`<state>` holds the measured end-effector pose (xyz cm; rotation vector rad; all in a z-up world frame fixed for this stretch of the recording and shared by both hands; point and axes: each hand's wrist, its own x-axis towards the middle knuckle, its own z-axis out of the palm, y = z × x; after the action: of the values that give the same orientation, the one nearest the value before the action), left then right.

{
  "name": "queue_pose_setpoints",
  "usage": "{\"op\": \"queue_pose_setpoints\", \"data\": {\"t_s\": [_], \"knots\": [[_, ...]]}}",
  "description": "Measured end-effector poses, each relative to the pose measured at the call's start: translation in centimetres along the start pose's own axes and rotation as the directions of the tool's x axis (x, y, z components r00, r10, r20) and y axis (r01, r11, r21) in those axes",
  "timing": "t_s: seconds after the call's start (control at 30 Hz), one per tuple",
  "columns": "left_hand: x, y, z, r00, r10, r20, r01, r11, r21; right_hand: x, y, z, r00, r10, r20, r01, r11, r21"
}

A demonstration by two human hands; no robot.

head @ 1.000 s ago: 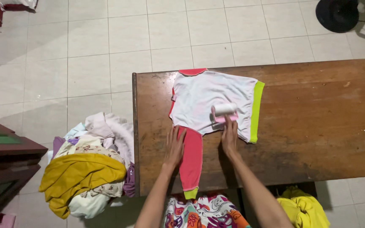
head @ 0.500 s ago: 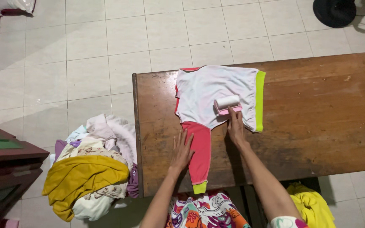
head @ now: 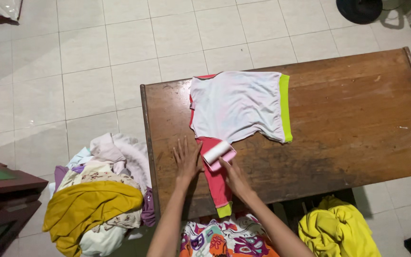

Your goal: The person uses a lint roller on a multi-colored t-shirt laid on a wooden table. They roll the sticky roller over the shirt's surface repeatedly, then fold the shirt and place it aside.

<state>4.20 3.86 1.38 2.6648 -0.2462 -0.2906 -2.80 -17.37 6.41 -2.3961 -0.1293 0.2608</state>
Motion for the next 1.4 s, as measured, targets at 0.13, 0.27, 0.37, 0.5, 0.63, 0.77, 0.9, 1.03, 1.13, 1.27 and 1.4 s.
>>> {"op": "queue_pose_setpoints", "data": {"t_s": [0.13, 0.27, 0.37, 0.5, 0.63, 0.77, 0.9, 1.03, 1.13, 1.27, 1.4], "knots": [[0.9, -1.8, 1.7, 0.999, 0.022, -0.032, -0.021, 1.0, 0.008, -3.2, 1.7, -2.9, 0.945, 0.202, 0.257, -0.156, 0.97, -0.189], [0.1, -2.3, 2.7, 0.992, 0.025, -0.121, -0.039, 0.993, -0.116, -1.5, 2.3, -3.4, 0.992, 0.1, 0.077, -0.101, 0.995, 0.008], [-0.9, -2.0, 2.6, 0.99, -0.014, -0.14, -0.012, 0.984, -0.179, 2.0, 0.3, -1.4, 0.986, -0.032, -0.166, 0.052, 0.992, 0.116], [-1.6, -2.2, 2.7, 0.98, -0.093, -0.173, 0.053, 0.974, -0.22, 4.0, -1.1, 1.5, 0.896, -0.288, -0.337, 0.319, 0.947, 0.041], [-2.2, -2.1, 2.0, 0.985, -0.101, -0.136, 0.069, 0.972, -0.226, 0.4, -0.6, 2.1, 0.968, -0.125, -0.219, 0.148, 0.984, 0.094], [-2.9, -0.8, 3.5, 0.977, 0.025, -0.21, -0.065, 0.98, -0.186, -6.4, 0.6, -0.5, 0.998, 0.061, -0.032, -0.058, 0.996, 0.061], [-4.1, -0.6, 4.3, 0.982, 0.06, -0.179, -0.091, 0.981, -0.171, -7.8, 1.1, -4.2, 0.944, 0.241, 0.224, -0.241, 0.97, -0.03], [-5.7, -0.2, 4.7, 0.991, 0.026, -0.133, -0.05, 0.982, -0.181, -5.6, -1.3, -5.1, 0.99, 0.093, 0.103, -0.092, 0.996, -0.019], [-6.8, 0.2, 5.3, 0.991, 0.01, -0.134, -0.03, 0.988, -0.152, -5.2, -2.9, -3.1, 0.993, 0.047, 0.105, -0.047, 0.999, 0.004], [-7.9, 1.0, 5.7, 0.983, -0.007, -0.183, -0.013, 0.994, -0.107, -6.9, -0.7, -2.6, 0.992, -0.031, 0.119, 0.021, 0.996, 0.083], [-8.6, 2.6, 5.1, 0.993, -0.054, -0.104, 0.043, 0.994, -0.105, -9.9, 4.1, -7.0, 0.974, -0.021, 0.227, 0.041, 0.996, -0.082]]}}
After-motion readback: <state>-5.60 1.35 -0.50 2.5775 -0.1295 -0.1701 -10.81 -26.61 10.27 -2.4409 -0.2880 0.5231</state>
